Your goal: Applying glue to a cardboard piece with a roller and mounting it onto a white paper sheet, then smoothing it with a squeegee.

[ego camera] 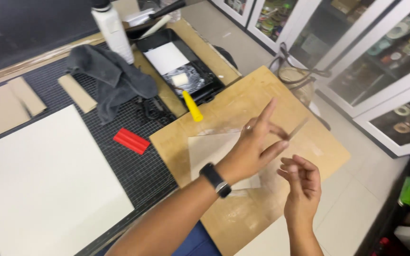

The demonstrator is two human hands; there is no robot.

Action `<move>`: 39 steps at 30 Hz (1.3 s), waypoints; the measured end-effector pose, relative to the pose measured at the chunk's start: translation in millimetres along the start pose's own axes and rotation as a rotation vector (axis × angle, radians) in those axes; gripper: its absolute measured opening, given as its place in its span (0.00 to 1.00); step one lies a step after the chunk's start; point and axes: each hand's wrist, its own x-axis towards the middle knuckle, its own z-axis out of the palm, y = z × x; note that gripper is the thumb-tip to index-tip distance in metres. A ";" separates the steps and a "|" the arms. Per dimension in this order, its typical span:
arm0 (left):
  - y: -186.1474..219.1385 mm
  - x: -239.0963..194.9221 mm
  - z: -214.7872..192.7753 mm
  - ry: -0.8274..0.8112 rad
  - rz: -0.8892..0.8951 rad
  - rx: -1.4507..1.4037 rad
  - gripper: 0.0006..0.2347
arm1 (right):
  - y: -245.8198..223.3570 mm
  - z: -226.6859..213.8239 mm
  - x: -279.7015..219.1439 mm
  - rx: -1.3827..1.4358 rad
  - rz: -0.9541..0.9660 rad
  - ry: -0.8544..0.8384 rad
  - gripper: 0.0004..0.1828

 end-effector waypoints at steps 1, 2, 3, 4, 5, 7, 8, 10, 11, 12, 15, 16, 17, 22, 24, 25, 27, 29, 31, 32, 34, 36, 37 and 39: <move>11.7 -16.5 -15.0 0.010 -0.006 0.013 0.35 | 4.5 8.5 -7.6 0.007 0.004 -0.015 0.13; 23.8 -34.5 -30.5 0.028 -0.111 -0.120 0.36 | 9.2 17.9 -15.7 0.045 -0.058 -0.151 0.15; 36.8 -53.5 -46.5 0.048 -0.214 -0.254 0.36 | 13.7 28.2 -25.1 0.085 -0.120 -0.287 0.19; 38.0 -73.3 -59.8 0.073 -0.217 -0.232 0.36 | 11.3 43.8 -37.2 0.098 -0.117 -0.318 0.19; 39.9 -94.1 -73.8 0.140 -0.238 -0.227 0.36 | 8.5 60.0 -50.9 0.089 -0.089 -0.411 0.20; 48.3 -136.5 -104.1 0.243 -0.271 -0.201 0.36 | 3.4 91.7 -81.3 0.088 -0.049 -0.545 0.21; 53.1 -155.8 -120.1 0.313 -0.306 -0.191 0.36 | 2.1 107.5 -95.7 0.084 -0.038 -0.613 0.22; 63.8 -194.5 -151.9 0.419 -0.344 -0.161 0.37 | 1.6 140.3 -127.5 0.088 -0.023 -0.721 0.22; 69.7 -213.7 -167.5 0.475 -0.377 -0.174 0.37 | 2.5 157.0 -144.7 0.038 0.005 -0.762 0.23; 75.5 -233.2 -181.4 0.530 -0.408 -0.191 0.37 | 3.5 171.9 -162.4 -0.016 0.032 -0.800 0.24; 65.1 -296.8 -214.2 0.737 -0.496 -0.195 0.36 | 2.1 219.4 -211.2 -0.139 0.050 -0.919 0.22; 70.9 -309.8 -225.6 0.763 -0.496 -0.186 0.36 | 1.7 233.7 -225.8 -0.138 0.049 -0.946 0.22; 76.5 -322.4 -236.6 0.842 -0.491 -0.248 0.37 | 1.3 247.7 -239.9 -0.138 0.040 -0.994 0.20; 76.1 -396.9 -294.8 1.036 -0.528 -0.099 0.33 | 20.9 319.0 -295.6 -0.174 0.043 -1.062 0.20; 97.8 -413.0 -318.2 1.126 -0.665 0.112 0.29 | 30.6 348.8 -309.9 -0.281 -0.085 -1.088 0.23; 93.8 -426.2 -329.0 1.133 -0.665 0.110 0.29 | 38.0 363.7 -316.3 -0.284 -0.086 -1.094 0.23; 83.8 -452.1 -349.0 1.141 -0.893 0.413 0.21 | 54.2 392.7 -327.2 -0.362 -0.122 -1.106 0.22; 73.8 -469.2 -360.3 1.083 -0.925 0.520 0.17 | 58.2 415.5 -337.7 -0.467 -0.129 -1.089 0.20; 60.2 -485.1 -368.3 1.021 -0.959 0.632 0.14 | 64.8 433.3 -348.5 -0.569 -0.133 -1.073 0.19; 49.9 -490.7 -371.5 0.974 -0.938 0.721 0.13 | 69.3 440.6 -351.9 -0.635 -0.172 -1.080 0.20; 36.6 -495.3 -376.3 0.927 -0.919 0.807 0.12 | 78.6 453.4 -357.9 -0.704 -0.210 -1.089 0.21; 30.7 -493.2 -379.0 0.879 -0.931 0.897 0.12 | 88.5 463.1 -363.1 -0.843 -0.366 -1.084 0.22; 28.7 -494.4 -376.0 0.878 -0.935 0.894 0.12 | 92.4 464.0 -366.7 -0.846 -0.363 -1.085 0.22; 23.6 -492.4 -374.1 0.885 -0.942 0.930 0.11 | 97.8 469.9 -370.7 -0.898 -0.432 -1.094 0.22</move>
